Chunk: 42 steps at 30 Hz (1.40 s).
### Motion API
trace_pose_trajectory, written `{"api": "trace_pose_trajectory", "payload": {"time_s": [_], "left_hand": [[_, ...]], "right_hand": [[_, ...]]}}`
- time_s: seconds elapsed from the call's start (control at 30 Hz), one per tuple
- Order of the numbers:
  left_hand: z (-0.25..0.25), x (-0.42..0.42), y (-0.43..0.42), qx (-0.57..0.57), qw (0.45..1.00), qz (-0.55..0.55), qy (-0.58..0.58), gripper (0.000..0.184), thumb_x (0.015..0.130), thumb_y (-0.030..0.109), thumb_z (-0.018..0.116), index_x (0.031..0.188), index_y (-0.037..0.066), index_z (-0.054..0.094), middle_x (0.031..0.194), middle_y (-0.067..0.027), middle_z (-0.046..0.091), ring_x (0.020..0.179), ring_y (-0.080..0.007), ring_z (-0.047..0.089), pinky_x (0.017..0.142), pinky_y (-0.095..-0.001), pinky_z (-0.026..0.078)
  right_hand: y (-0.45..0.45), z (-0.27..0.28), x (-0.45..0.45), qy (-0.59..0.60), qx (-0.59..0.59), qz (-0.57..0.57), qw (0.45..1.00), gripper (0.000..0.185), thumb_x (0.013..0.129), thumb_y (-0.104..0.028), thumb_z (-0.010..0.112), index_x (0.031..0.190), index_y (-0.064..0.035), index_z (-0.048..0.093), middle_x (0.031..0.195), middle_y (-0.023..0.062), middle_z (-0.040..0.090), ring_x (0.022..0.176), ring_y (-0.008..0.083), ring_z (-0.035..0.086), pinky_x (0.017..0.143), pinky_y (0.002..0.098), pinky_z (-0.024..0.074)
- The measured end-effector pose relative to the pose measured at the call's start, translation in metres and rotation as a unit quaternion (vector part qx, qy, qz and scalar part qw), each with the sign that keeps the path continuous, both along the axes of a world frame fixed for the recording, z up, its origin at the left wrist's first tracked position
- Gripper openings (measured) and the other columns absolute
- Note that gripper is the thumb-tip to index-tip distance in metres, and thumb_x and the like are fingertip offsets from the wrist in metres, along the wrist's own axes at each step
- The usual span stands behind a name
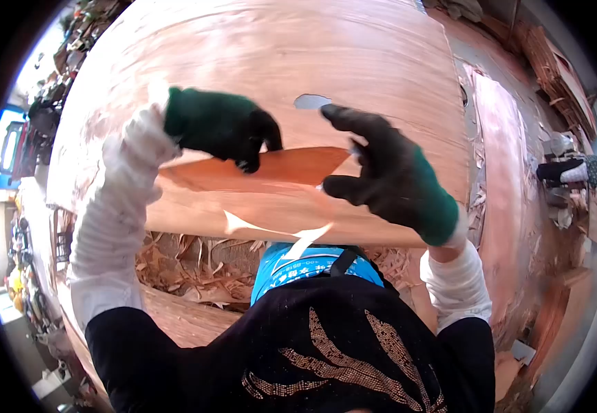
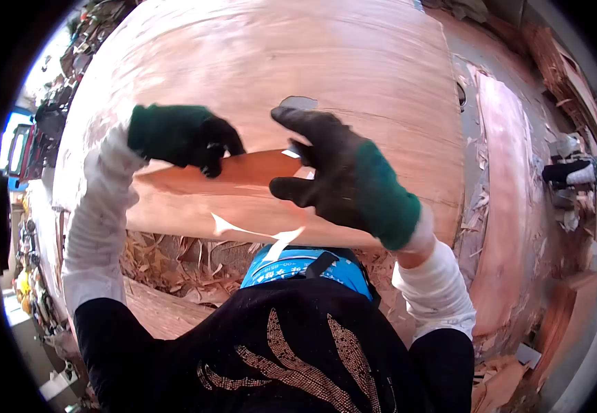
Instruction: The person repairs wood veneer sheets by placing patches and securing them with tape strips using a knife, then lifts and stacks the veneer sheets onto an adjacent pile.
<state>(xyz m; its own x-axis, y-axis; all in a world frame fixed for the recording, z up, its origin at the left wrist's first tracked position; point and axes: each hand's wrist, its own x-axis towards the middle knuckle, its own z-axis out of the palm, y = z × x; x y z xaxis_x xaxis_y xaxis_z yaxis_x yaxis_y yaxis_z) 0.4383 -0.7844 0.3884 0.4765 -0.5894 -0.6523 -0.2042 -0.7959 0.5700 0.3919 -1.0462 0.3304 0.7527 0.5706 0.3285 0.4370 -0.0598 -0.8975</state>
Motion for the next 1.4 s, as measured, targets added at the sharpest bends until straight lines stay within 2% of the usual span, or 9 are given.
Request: {"api": "trace_pose_trajectory", "payload": {"time_s": [0.2, 0.37, 0.57, 0.6, 0.7, 1.1, 1.2, 1.27, 1.4], "left_hand": [[-0.029, 0.018, -0.018, -0.018, 0.988, 0.149, -0.033, 0.044, 0.093, 0.027, 0.063, 0.132, 0.006, 0.056, 0.105, -0.0038, 0.068, 0.093, -0.0109, 0.061, 0.077, -0.0245, 0.049], [-0.133, 0.01, 0.074, -0.147, 0.904, 0.401, 0.006, 0.061, 0.093, 0.03, 0.065, 0.145, 0.008, 0.04, 0.13, -0.0064, 0.058, 0.109, -0.012, 0.057, 0.089, -0.0259, 0.046], [-0.248, 0.01, 0.042, -0.083, 0.821, 0.533, -0.187, 0.074, 0.085, 0.03, 0.074, 0.145, 0.005, 0.039, 0.135, -0.0146, 0.054, 0.119, -0.0216, 0.055, 0.096, -0.0332, 0.047], [-0.278, 0.016, 0.044, -0.091, 0.788, 0.476, -0.379, 0.071, 0.081, 0.032, 0.076, 0.139, 0.004, 0.046, 0.129, -0.0213, 0.057, 0.111, -0.0295, 0.062, 0.089, -0.0387, 0.052], [-0.274, 0.034, 0.008, -0.089, 0.723, 0.393, -0.561, 0.048, 0.085, 0.022, 0.069, 0.129, 0.008, 0.056, 0.123, -0.0175, 0.061, 0.107, -0.0358, 0.061, 0.091, -0.0435, 0.049], [-0.317, 0.083, -0.01, 0.007, 0.79, 0.252, -0.559, 0.048, 0.086, 0.031, 0.063, 0.129, 0.012, 0.054, 0.136, -0.0124, 0.052, 0.127, -0.0333, 0.047, 0.106, -0.0472, 0.037], [-0.318, 0.083, -0.012, 0.013, 0.793, 0.256, -0.552, 0.047, 0.086, 0.03, 0.063, 0.129, 0.012, 0.054, 0.136, -0.0126, 0.053, 0.127, -0.0337, 0.047, 0.105, -0.0472, 0.037], [-0.32, 0.077, -0.014, 0.017, 0.79, 0.26, -0.556, 0.047, 0.085, 0.029, 0.064, 0.128, 0.012, 0.054, 0.135, -0.0129, 0.053, 0.126, -0.034, 0.047, 0.105, -0.0473, 0.037], [-0.317, 0.072, -0.013, 0.002, 0.792, 0.256, -0.555, 0.048, 0.085, 0.028, 0.064, 0.128, 0.011, 0.054, 0.135, -0.0138, 0.053, 0.125, -0.0348, 0.048, 0.104, -0.0476, 0.038]], "right_hand": [[-0.036, -0.092, 0.048, 0.002, -0.213, -0.057, 0.975, 0.015, 0.082, -0.016, 0.065, 0.094, -0.0065, 0.067, 0.083, 0.0171, 0.066, 0.078, 0.0335, 0.064, 0.069, 0.0389, 0.0496], [-0.063, -0.155, 0.08, 0.142, -0.212, -0.105, 0.961, 0.011, 0.081, -0.012, 0.064, 0.09, -0.0054, 0.067, 0.085, 0.0167, 0.067, 0.077, 0.0322, 0.064, 0.07, 0.0363, 0.0502], [-0.058, -0.211, 0.133, 0.102, -0.249, -0.151, 0.951, 0.009, 0.081, -0.013, 0.065, 0.087, -0.0071, 0.066, 0.084, 0.0161, 0.067, 0.076, 0.032, 0.064, 0.069, 0.0357, 0.0503], [-0.053, -0.213, 0.144, 0.118, -0.263, -0.159, 0.944, 0.009, 0.082, -0.014, 0.065, 0.088, -0.0077, 0.066, 0.086, 0.0161, 0.068, 0.078, 0.0327, 0.064, 0.069, 0.0362, 0.0505], [-0.034, -0.221, 0.188, 0.168, -0.303, -0.184, 0.92, 0.012, 0.083, -0.017, 0.065, 0.092, -0.0092, 0.067, 0.091, 0.0162, 0.068, 0.082, 0.0349, 0.064, 0.071, 0.0374, 0.0511], [0.015, -0.218, 0.258, -0.022, -0.465, -0.184, 0.866, 0.019, 0.083, -0.019, 0.059, 0.097, -0.0094, 0.068, 0.101, 0.0195, 0.066, 0.096, 0.0402, 0.061, 0.079, 0.0428, 0.0516], [0.03, -0.202, 0.204, -0.086, -0.15, -0.125, 0.977, 0.016, 0.084, -0.015, 0.057, 0.094, -0.0098, 0.069, 0.095, 0.0182, 0.067, 0.089, 0.0412, 0.063, 0.074, 0.0454, 0.0522], [0.022, -0.18, 0.167, 0.076, -0.382, 0.038, 0.92, 0.018, 0.082, -0.013, 0.057, 0.094, -0.0119, 0.07, 0.094, 0.0163, 0.068, 0.088, 0.0397, 0.064, 0.074, 0.0446, 0.0523], [-0.047, -0.209, 0.155, -0.014, -0.528, 0.015, 0.849, 0.02, 0.082, -0.014, 0.056, 0.095, -0.0097, 0.07, 0.092, 0.0176, 0.068, 0.087, 0.0375, 0.065, 0.076, 0.0439, 0.052]]}}
